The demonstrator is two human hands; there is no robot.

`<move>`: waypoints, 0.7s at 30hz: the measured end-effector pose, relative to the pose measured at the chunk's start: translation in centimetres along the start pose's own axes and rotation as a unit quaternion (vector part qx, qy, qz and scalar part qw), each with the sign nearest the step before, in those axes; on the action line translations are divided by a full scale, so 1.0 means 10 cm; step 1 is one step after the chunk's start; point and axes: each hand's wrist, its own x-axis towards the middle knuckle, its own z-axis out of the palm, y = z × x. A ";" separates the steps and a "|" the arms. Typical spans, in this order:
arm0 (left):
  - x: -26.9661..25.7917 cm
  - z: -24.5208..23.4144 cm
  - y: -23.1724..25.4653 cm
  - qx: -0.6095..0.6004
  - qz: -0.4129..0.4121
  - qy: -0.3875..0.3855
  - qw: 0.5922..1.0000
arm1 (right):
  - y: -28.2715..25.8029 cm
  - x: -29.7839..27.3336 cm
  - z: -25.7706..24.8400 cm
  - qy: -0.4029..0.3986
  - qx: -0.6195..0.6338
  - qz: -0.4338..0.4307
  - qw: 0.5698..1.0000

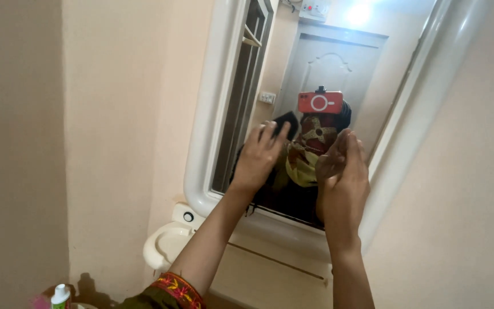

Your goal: Cleaning a bathroom mirror and shelf using a cloth.

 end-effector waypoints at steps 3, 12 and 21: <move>-0.04 -0.22 -0.12 -0.090 -0.134 0.056 0.985 | 0.16 -0.07 0.01 0.002 -0.044 -0.030 0.999; 0.12 -0.43 0.24 -0.119 -0.344 0.056 0.930 | -0.10 -0.10 -0.30 -0.110 -0.020 0.165 0.980; 0.36 -0.52 1.04 -0.224 -0.243 0.072 0.941 | 0.22 -0.13 -0.41 -0.020 0.004 0.126 0.992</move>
